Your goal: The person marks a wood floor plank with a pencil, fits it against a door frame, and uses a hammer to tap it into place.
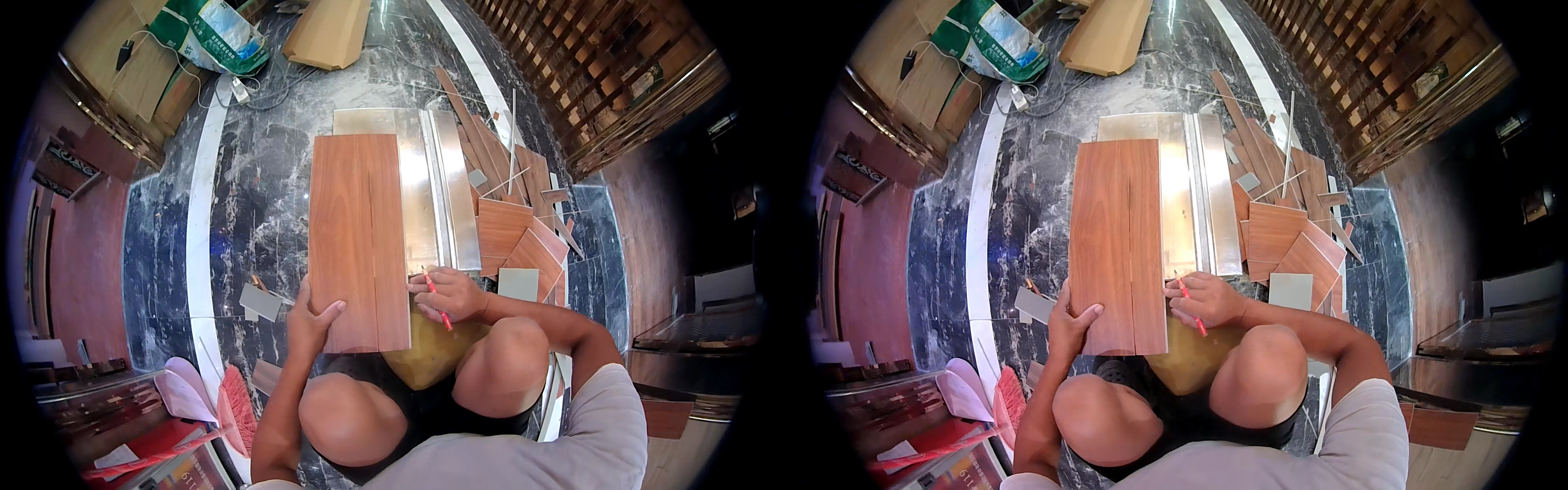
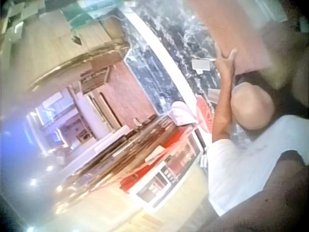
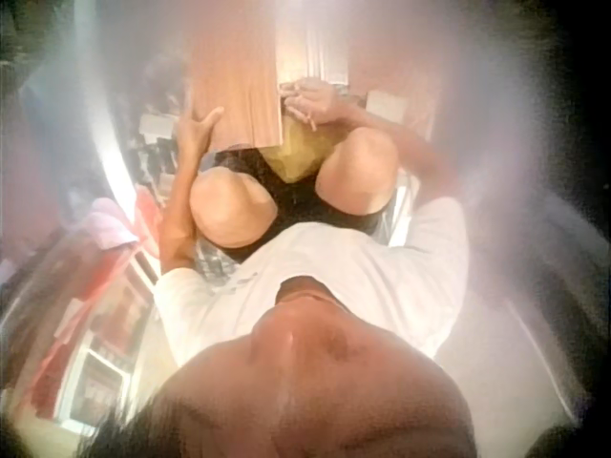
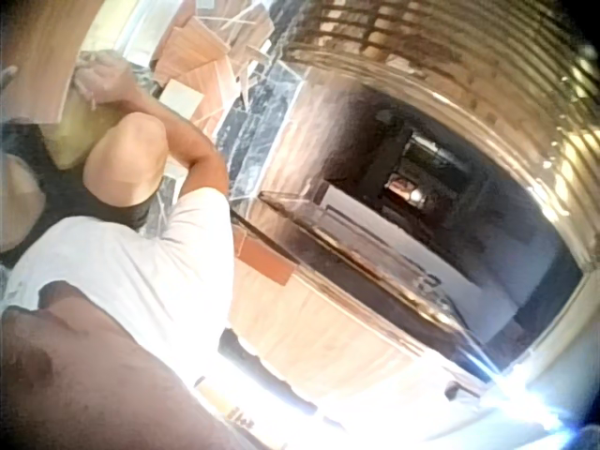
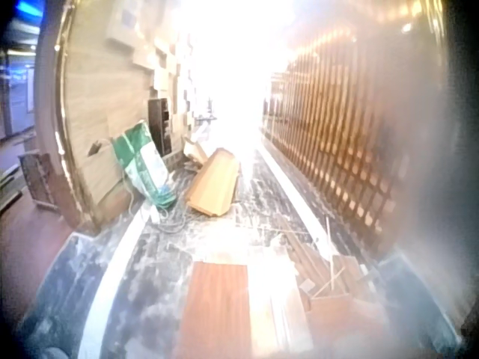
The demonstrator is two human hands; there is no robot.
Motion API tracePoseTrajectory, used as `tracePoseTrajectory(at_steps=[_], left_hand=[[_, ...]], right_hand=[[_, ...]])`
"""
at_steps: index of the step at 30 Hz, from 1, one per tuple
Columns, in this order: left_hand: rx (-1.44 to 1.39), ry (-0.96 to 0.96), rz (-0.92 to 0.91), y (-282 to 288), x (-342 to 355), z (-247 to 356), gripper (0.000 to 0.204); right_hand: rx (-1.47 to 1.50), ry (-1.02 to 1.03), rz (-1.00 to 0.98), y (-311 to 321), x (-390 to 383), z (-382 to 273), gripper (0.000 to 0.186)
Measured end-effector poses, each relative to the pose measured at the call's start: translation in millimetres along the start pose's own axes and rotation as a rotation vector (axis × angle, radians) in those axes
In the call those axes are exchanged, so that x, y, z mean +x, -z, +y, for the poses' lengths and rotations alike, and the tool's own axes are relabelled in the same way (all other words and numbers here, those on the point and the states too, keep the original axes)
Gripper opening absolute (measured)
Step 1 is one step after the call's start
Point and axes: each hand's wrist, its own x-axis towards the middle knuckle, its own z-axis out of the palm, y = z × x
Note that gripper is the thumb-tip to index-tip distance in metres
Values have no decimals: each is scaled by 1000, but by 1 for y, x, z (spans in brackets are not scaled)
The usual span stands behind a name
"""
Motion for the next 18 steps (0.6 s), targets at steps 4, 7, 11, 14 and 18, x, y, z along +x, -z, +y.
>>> tracePoseTrajectory(at_steps=[4,7,11,14,18], left_hand=[[14,6,-13,0,-4,3,86],[19,3,-10,1,-8,8,87],[53,33,-7,4,-12,8,89],[37,78,-12,5,-15,13,90],[46,55,6,4,-18,6,91]], right_hand=[[10,19,-9,0,-2,0,19],[16,32,-13,-1,-4,1,19],[34,26,-32,0,-2,-1,20],[54,34,-17,0,-1,-1,21],[58,21,-37,-2,-5,-1,22]])
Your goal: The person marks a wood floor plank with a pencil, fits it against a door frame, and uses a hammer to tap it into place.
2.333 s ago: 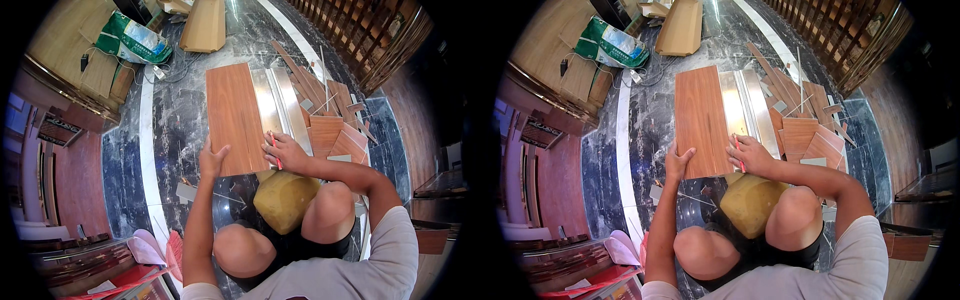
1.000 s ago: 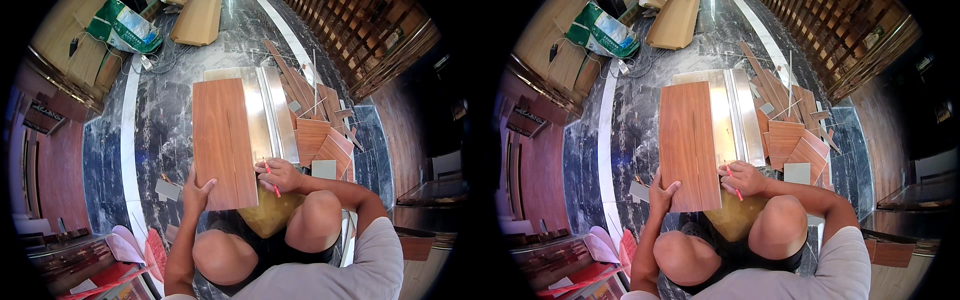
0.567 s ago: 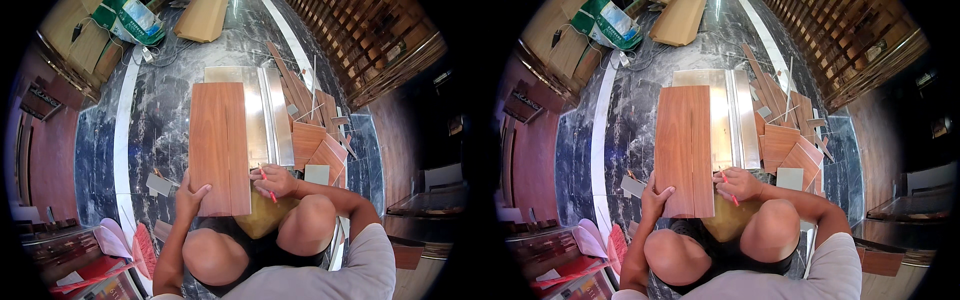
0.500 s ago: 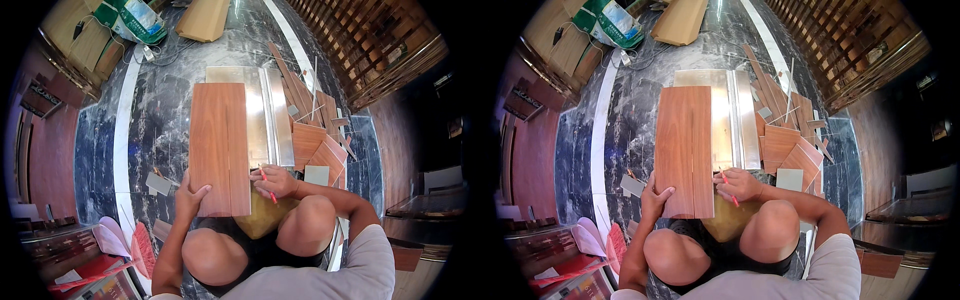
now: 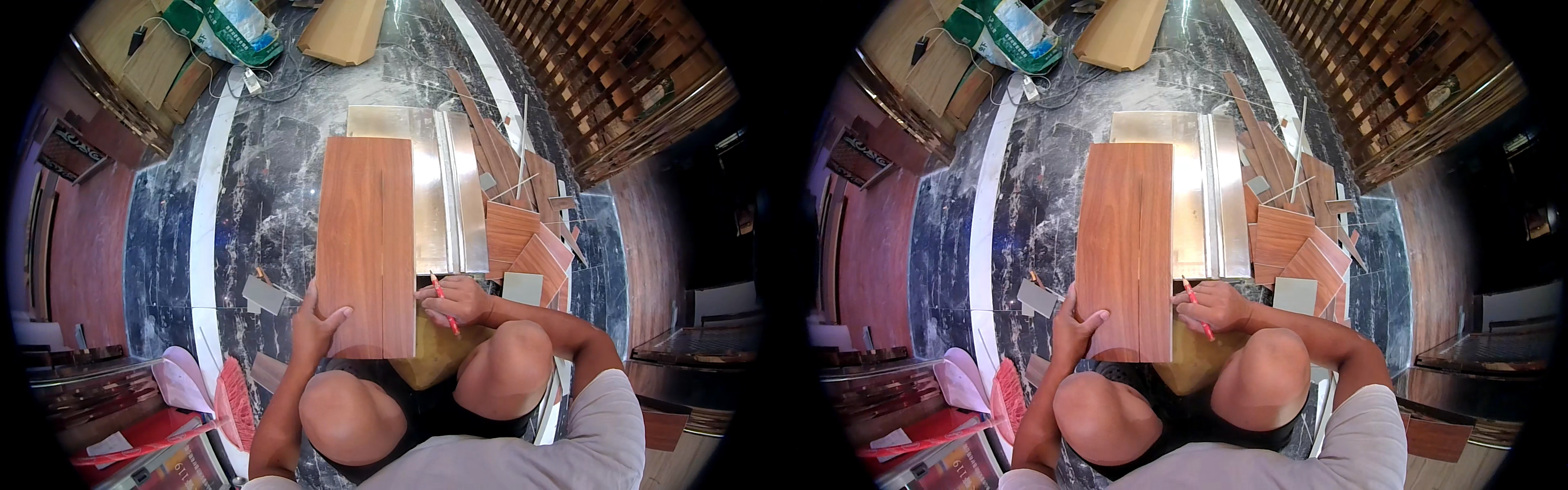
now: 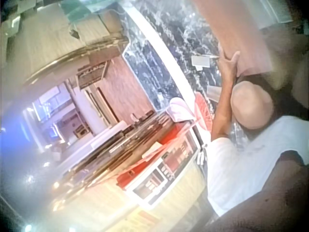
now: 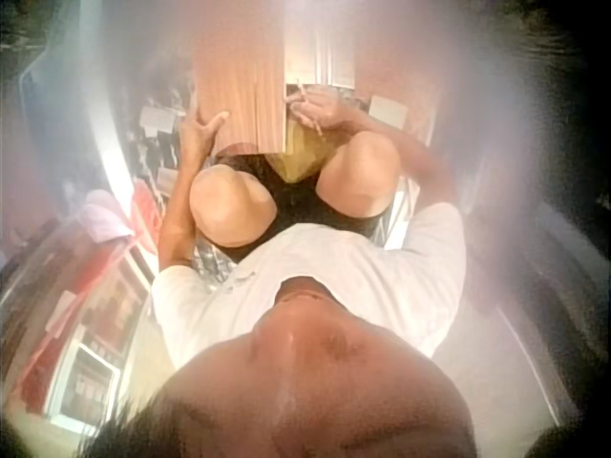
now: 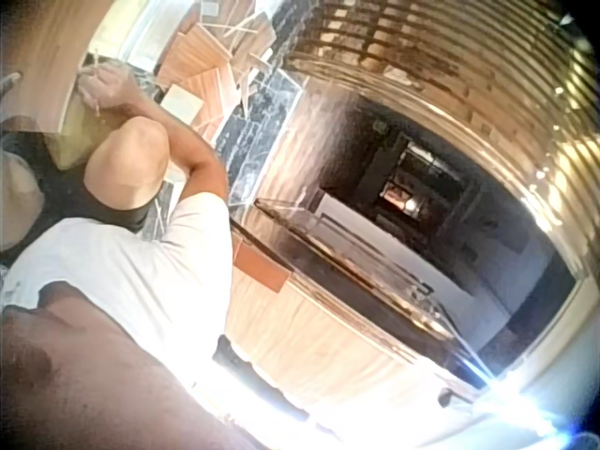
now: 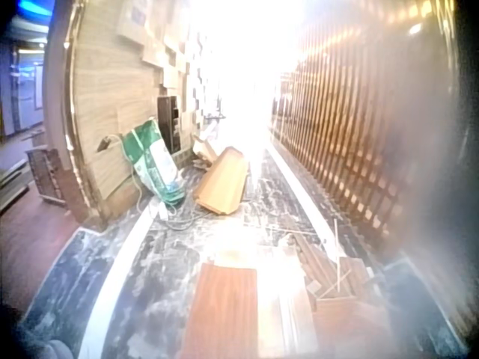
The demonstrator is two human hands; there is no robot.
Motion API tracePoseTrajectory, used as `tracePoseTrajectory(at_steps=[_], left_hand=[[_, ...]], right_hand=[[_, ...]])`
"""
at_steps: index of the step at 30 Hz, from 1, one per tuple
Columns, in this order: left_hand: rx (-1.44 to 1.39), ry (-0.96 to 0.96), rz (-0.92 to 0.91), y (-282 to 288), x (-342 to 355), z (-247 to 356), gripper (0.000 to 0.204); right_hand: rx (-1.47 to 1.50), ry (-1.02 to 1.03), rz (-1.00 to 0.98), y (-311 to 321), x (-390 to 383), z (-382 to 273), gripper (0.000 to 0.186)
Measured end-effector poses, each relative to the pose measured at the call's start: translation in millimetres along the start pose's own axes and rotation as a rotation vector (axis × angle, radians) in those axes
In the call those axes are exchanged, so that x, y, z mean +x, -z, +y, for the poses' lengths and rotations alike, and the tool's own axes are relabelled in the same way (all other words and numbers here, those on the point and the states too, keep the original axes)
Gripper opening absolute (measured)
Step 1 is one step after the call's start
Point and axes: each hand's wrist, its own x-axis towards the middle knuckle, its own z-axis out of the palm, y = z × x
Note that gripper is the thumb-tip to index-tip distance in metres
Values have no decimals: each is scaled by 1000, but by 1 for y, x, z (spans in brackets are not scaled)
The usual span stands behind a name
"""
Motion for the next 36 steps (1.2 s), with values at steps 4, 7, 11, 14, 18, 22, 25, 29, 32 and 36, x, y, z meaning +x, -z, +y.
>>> tracePoseTrajectory(at_steps=[4,7,11,14,18,22,25,29,32,36], left_hand=[[32,59,-24,-1,-2,15,91],[37,29,-9,1,-2,0,92],[-10,15,-24,4,-3,0,86],[-46,14,-104,21,-3,40,76],[-333,73,-240,33,6,94,64],[-683,235,-324,24,12,146,57],[-807,280,-328,-8,16,173,52],[-877,356,-413,-49,28,197,34],[-918,350,-490,-85,32,222,24],[-781,365,-672,-117,47,216,31]], right_hand=[[10,-13,14,-2,-6,1,21],[39,-33,19,-6,-2,0,19],[103,-92,-4,-7,0,-1,17],[120,-179,-22,6,6,-4,15],[296,-339,260,22,16,9,8],[884,-906,640,53,48,-2,16],[1329,-1184,662,86,31,11,34],[1356,-1083,769,90,4,-21,58],[1299,-773,626,110,6,-48,64],[1161,-908,972,112,25,-62,51]])
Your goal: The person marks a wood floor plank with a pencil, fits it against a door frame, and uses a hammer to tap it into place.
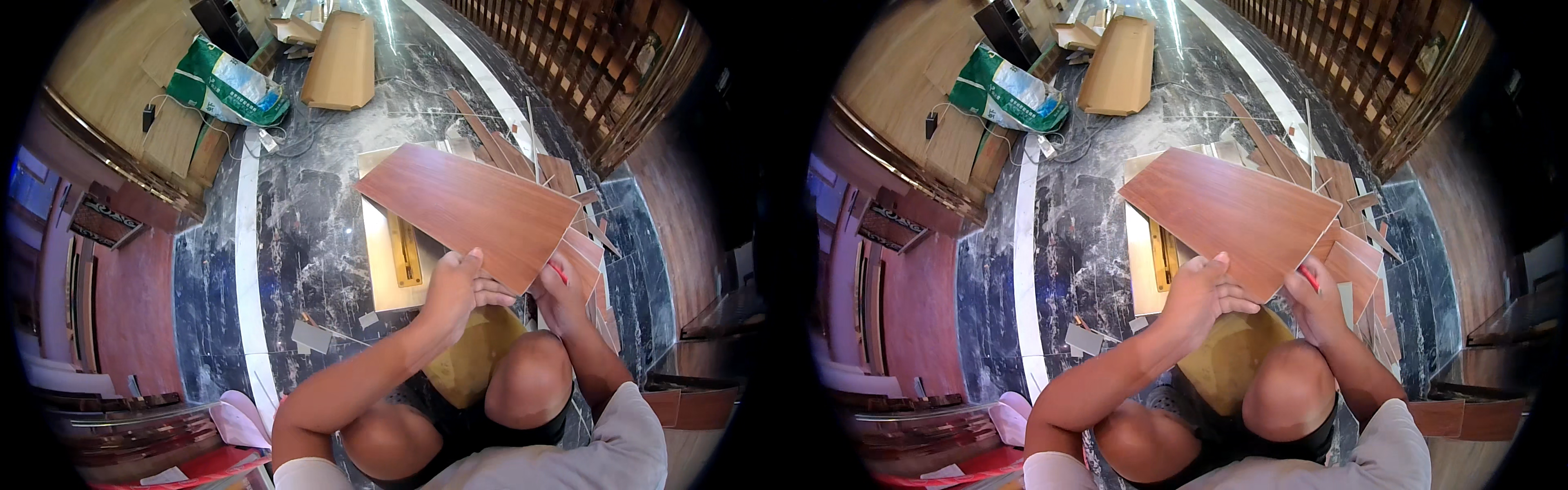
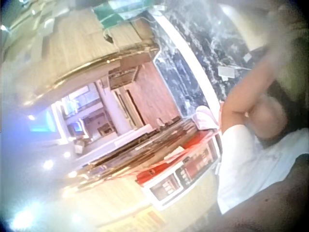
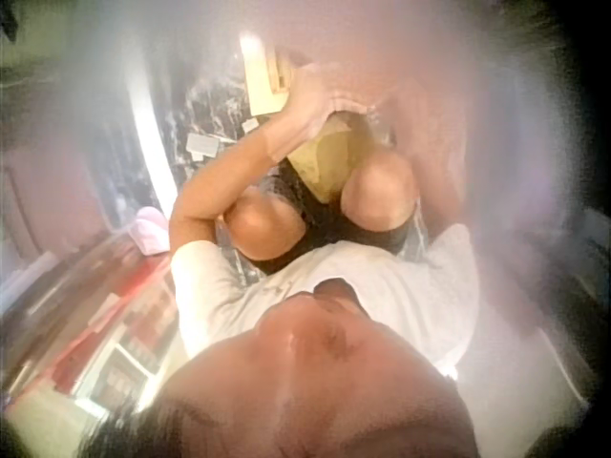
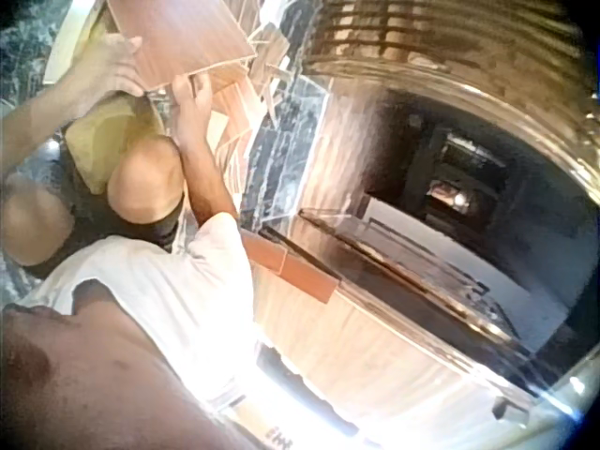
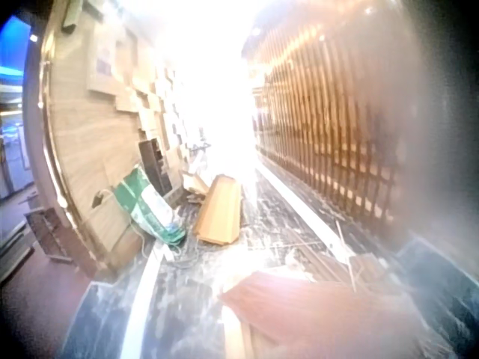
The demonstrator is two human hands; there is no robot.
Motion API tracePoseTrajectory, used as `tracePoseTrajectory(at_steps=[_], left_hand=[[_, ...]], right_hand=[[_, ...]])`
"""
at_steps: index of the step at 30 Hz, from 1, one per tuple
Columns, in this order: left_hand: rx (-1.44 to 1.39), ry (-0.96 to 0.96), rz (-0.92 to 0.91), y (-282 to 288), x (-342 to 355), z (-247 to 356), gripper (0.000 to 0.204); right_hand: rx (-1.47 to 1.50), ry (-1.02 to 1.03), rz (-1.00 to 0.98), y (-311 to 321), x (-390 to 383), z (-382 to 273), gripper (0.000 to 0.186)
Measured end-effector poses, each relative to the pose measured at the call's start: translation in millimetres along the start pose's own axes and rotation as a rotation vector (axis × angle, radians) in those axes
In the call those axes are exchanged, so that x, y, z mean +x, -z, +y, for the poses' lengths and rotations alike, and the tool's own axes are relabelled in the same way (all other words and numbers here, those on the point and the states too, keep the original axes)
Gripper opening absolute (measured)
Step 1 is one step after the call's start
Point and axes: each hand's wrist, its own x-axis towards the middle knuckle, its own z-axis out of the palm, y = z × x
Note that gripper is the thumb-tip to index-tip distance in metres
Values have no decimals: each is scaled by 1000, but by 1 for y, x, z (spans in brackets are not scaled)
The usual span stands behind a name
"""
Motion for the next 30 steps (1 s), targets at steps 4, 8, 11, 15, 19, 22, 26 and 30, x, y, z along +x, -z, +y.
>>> tracePoseTrajectory(at_steps=[4,8,11,15,19,22,26,30], left_hand=[[500,171,-109,16,11,25,31],[551,-284,190,77,27,82,20],[612,-387,503,172,46,114,21],[696,-401,565,271,81,110,27],[675,-342,568,303,115,98,43],[723,-373,515,266,157,92,60],[662,-411,481,272,160,82,65],[626,-424,406,246,164,86,62]], right_hand=[[-133,30,330,21,47,-8,37],[-155,-27,487,155,135,6,32],[-90,-125,436,198,181,41,34],[-98,-162,265,256,246,49,35],[-181,-314,159,241,282,53,30],[-121,-208,251,246,295,43,31],[139,-95,430,186,260,80,31],[231,-14,397,174,241,104,33]])
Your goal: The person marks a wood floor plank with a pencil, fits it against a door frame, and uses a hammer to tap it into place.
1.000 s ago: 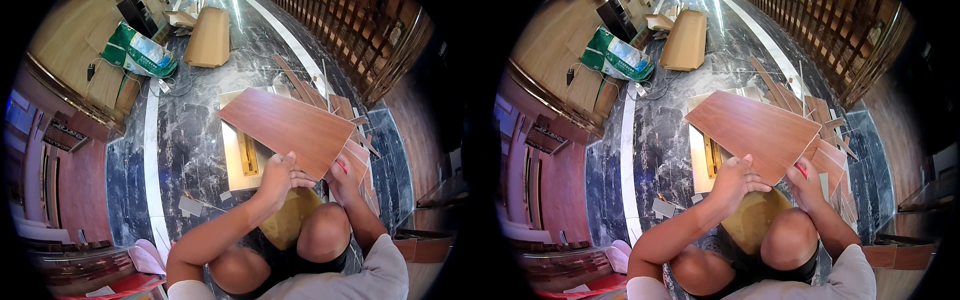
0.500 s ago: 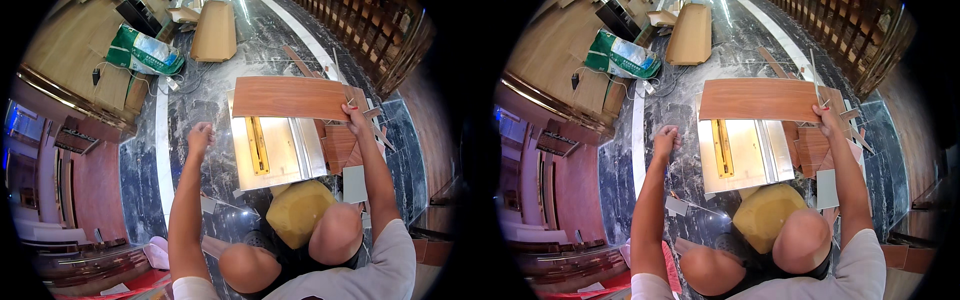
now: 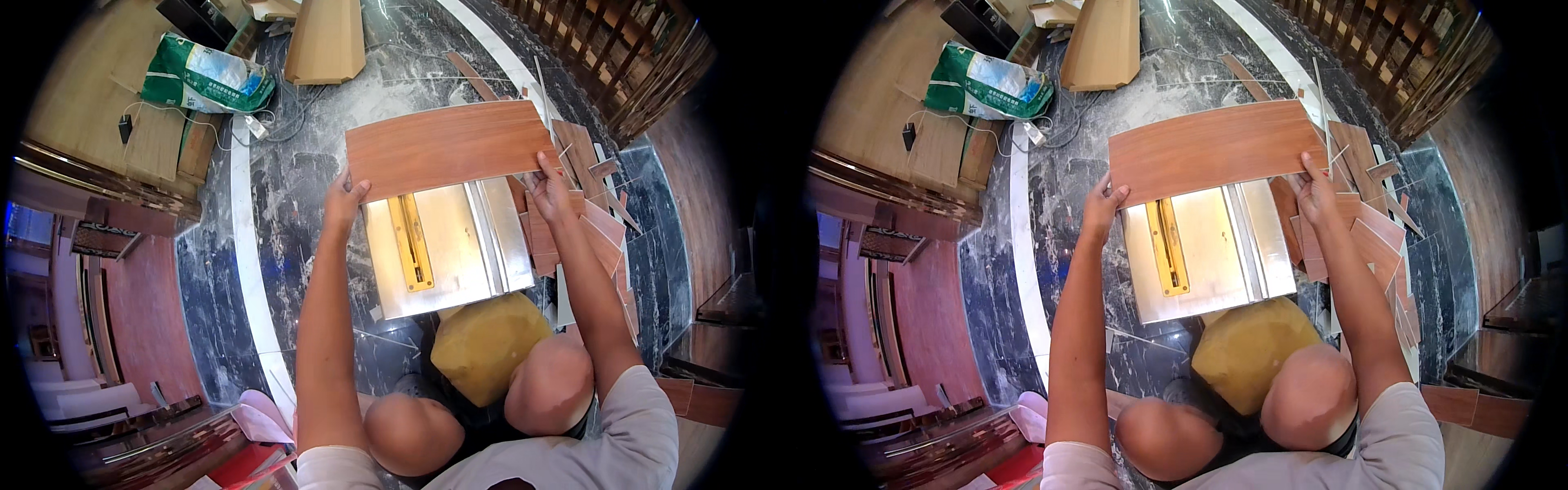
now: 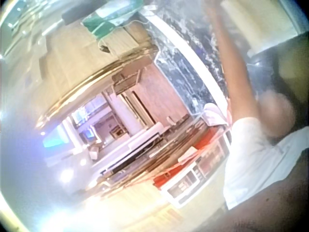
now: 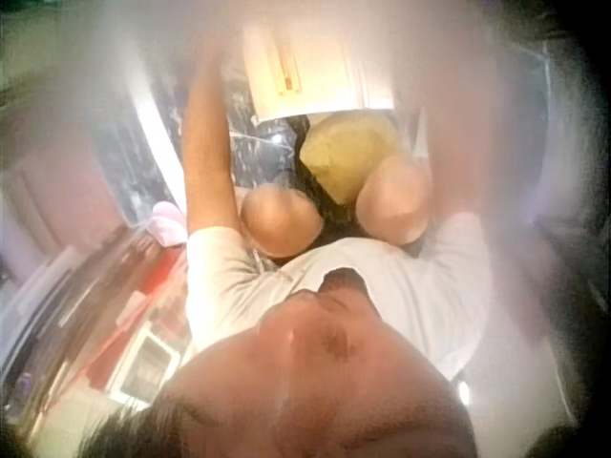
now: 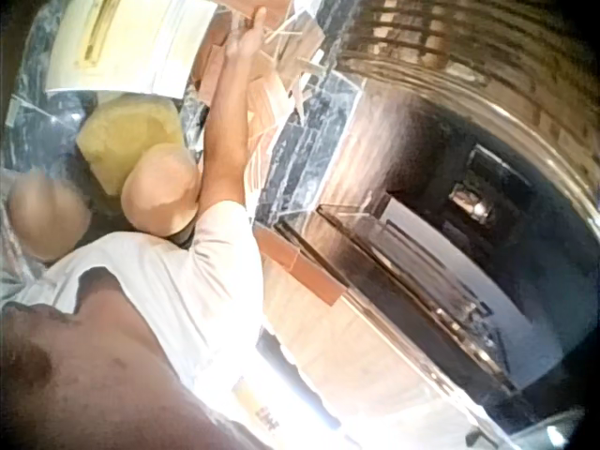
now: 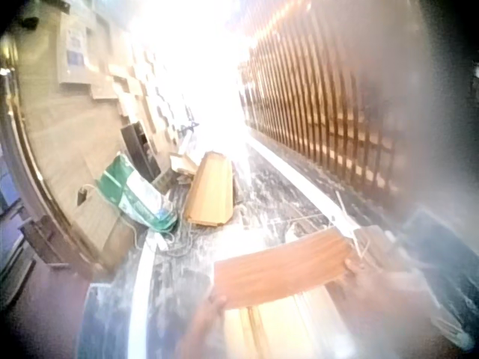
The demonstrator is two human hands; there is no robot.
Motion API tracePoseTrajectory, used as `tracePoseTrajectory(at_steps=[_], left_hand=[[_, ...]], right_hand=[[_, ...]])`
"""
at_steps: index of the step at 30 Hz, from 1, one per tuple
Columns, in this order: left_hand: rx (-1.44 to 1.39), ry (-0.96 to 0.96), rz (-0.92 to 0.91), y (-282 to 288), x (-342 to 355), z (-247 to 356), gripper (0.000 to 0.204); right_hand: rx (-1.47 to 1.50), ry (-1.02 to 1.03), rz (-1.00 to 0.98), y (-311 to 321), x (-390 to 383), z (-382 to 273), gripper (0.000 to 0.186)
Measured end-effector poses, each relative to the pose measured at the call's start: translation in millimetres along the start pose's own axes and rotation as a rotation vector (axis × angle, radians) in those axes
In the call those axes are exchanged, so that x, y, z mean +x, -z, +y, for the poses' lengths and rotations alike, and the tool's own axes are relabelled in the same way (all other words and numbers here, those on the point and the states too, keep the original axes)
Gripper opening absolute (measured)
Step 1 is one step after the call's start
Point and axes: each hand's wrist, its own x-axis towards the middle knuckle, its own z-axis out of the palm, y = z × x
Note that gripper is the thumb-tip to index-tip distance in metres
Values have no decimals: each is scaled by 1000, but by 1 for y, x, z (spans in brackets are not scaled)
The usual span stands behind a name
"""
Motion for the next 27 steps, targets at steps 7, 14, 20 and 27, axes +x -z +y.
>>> tracePoseTrajectory(at_steps=[7,14,20,27], left_hand=[[75,-38,21,5,3,-4,61],[135,-120,-9,4,-3,-8,58],[126,-88,0,8,-10,-15,47],[166,-108,-7,2,-35,-6,44]], right_hand=[[-135,-27,26,-16,-3,15,30],[-193,-22,-16,-12,-9,9,30],[-209,-45,-15,-12,-21,12,32],[-228,-39,-33,4,-32,9,31]])
